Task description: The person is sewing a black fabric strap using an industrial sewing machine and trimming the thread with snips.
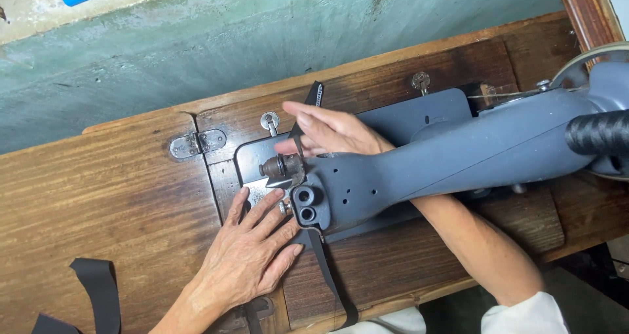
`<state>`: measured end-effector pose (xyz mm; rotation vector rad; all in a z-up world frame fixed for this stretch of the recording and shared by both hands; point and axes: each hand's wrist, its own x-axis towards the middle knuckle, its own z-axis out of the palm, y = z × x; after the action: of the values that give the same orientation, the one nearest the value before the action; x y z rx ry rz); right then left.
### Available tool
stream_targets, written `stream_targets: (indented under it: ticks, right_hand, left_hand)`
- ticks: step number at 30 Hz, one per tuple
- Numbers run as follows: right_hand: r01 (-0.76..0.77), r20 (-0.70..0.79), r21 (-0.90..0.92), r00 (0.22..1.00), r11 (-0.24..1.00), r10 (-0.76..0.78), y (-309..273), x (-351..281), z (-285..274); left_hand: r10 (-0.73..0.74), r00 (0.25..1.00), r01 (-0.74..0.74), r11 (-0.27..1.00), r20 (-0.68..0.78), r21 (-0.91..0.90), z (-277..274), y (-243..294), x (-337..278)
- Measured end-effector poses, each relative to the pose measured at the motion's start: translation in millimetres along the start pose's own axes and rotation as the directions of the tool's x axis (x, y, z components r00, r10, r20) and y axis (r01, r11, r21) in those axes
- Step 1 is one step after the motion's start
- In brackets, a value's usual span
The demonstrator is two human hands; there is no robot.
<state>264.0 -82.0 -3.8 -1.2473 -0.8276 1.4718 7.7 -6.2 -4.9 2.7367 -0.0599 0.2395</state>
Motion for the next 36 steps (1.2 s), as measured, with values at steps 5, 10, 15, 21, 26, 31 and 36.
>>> stream_targets:
  ticks: [5, 10, 15, 21, 26, 31, 36]
  right_hand:
    - [-0.259, -0.416, -0.466, 0.908, 0.846, 0.049, 12, -60, 27]
    - [0.102, -0.219, -0.874, 0.789, 0.475, -0.574, 61, -140, 30]
    - [-0.205, -0.61, -0.786, 0.406, 0.583, -0.68, 84, -168, 28]
    - [-0.295, -0.616, -0.625, 0.756, 0.722, -0.224, 73, -171, 111]
    - [-0.491, -0.565, -0.785, 0.818, 0.378, -0.11, 123, -154, 156]
    - [-0.284, -0.374, -0.928, 0.693, 0.243, -0.616, 96, -143, 155]
    - [-0.076, -0.224, -0.968, 0.685, 0.237, -0.694, 84, -148, 155]
  left_hand:
    - [0.002, 1.0, -0.002, 1.0, 0.006, 0.012, 1, 1, -1]
    - [0.0, 1.0, 0.0, 1.0, 0.0, 0.021, 1, 4, -1]
    - [0.019, 1.0, -0.019, 1.0, -0.019, 0.005, -3, 2, 3]
    - [0.019, 0.999, -0.018, 0.999, -0.029, 0.035, 2, -2, 3]
    - [0.007, 1.0, -0.006, 1.0, -0.023, 0.013, -1, -2, 6]
    - [0.014, 1.0, -0.014, 1.0, 0.008, -0.015, -3, -3, 2]
    - [0.171, 0.985, -0.171, 0.985, -0.015, 0.004, 0, -6, -11]
